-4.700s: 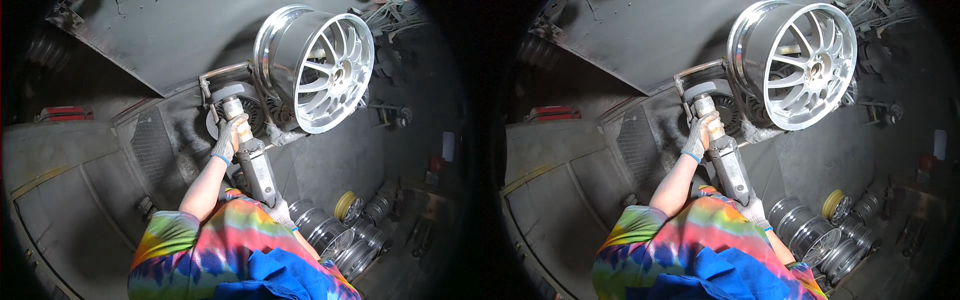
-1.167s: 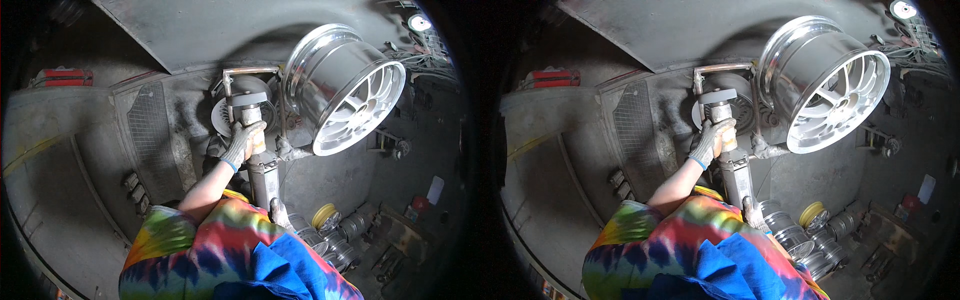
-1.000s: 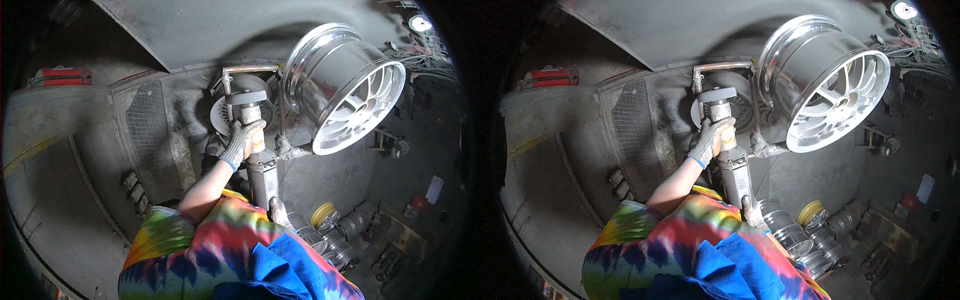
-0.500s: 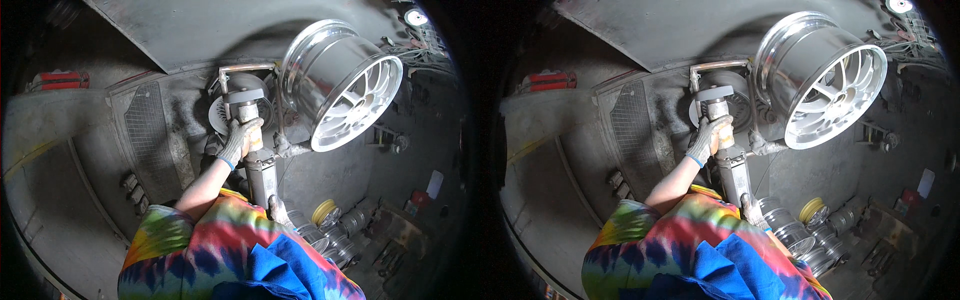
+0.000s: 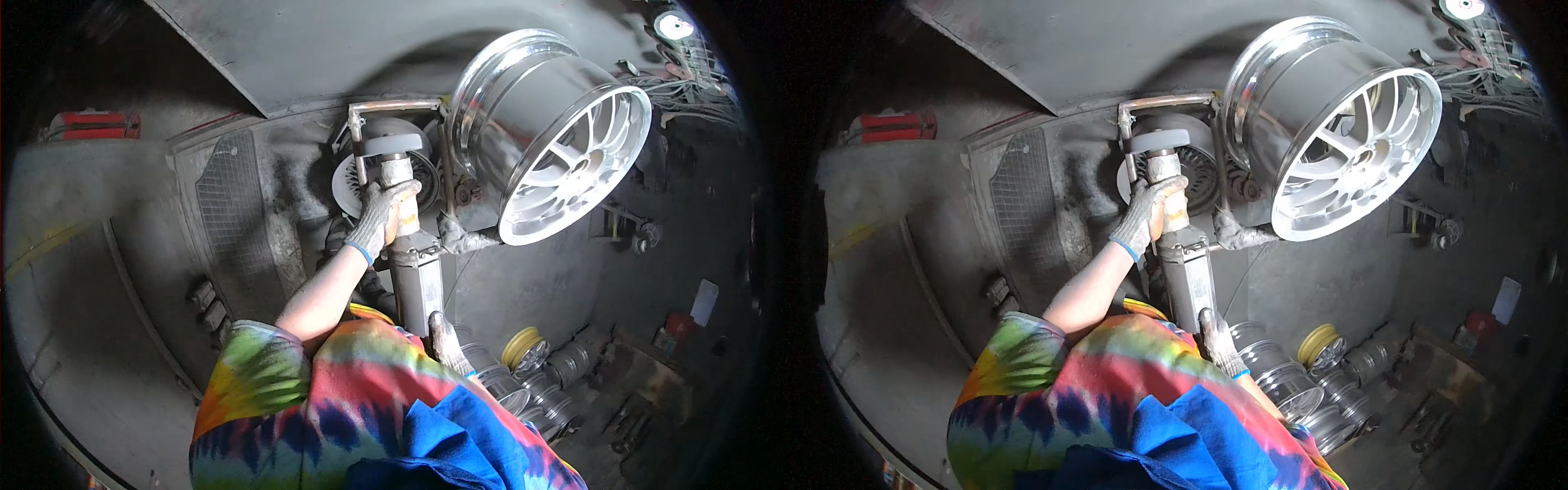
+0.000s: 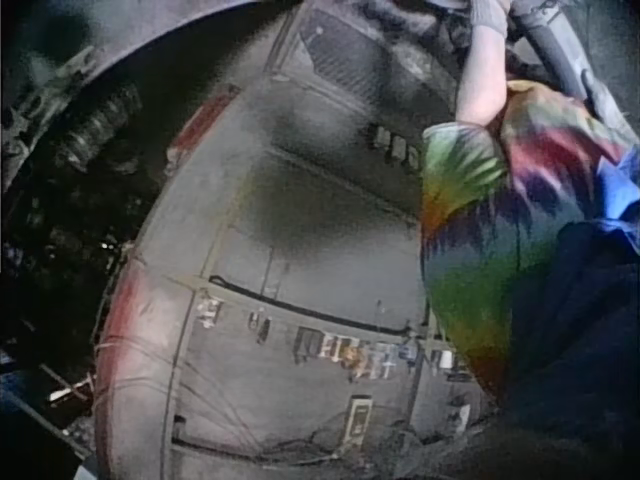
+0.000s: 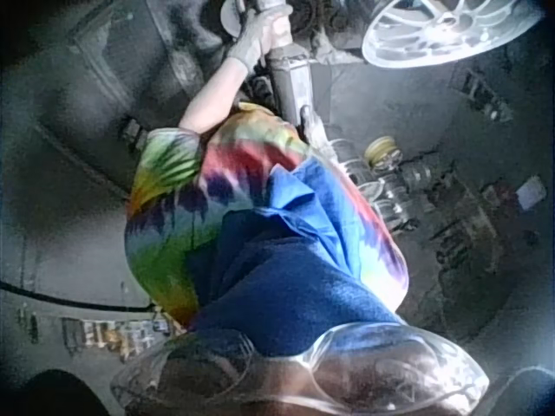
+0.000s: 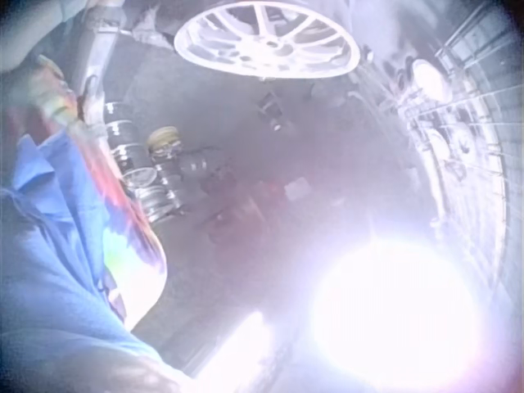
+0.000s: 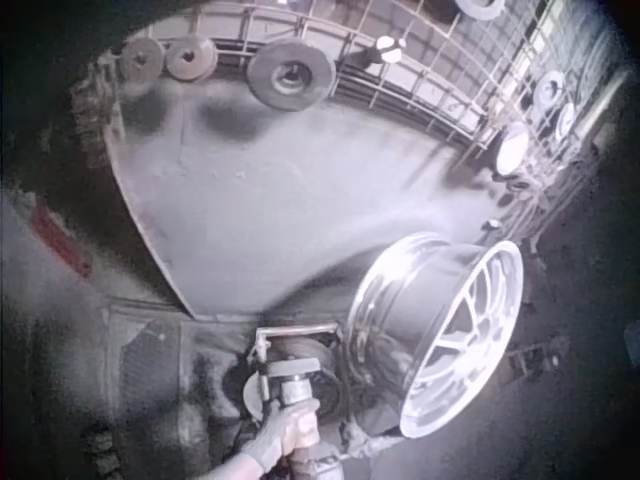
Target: The person removes a grinding wheel from a handheld power tool using a wrench, replaces it with a new one from a shelf, and tightens the nut by hand and then with the wrench.
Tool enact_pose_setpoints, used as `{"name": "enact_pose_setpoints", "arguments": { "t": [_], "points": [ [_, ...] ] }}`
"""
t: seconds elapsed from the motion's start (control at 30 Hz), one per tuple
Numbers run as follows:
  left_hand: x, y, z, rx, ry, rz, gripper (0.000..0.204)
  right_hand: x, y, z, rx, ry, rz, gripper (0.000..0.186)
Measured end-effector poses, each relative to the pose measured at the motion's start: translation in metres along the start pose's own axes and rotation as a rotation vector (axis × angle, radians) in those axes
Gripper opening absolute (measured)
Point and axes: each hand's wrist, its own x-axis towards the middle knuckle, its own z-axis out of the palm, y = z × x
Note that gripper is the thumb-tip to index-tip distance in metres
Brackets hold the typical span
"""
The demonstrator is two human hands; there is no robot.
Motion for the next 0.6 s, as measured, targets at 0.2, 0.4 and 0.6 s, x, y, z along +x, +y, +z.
{"name": "enact_pose_setpoints", "arguments": {
  "t": [0.2, 0.4, 0.6],
  "points": [
    [0.004, -0.002, -0.001, 0.006, 0.040, 0.024, 0.025, -0.015, -0.064, 0.016, 0.038, -0.025, 0.246, 0.062],
    [0.007, -0.004, -0.004, -0.029, -0.007, 0.009, 0.027, -0.008, -0.055, 0.006, -0.123, -0.005, 0.217, 0.066],
    [0.005, -0.005, -0.003, -0.050, 0.017, -0.025, 0.028, -0.010, -0.058, 0.000, -0.191, -0.050, 0.190, 0.068]
  ]
}}
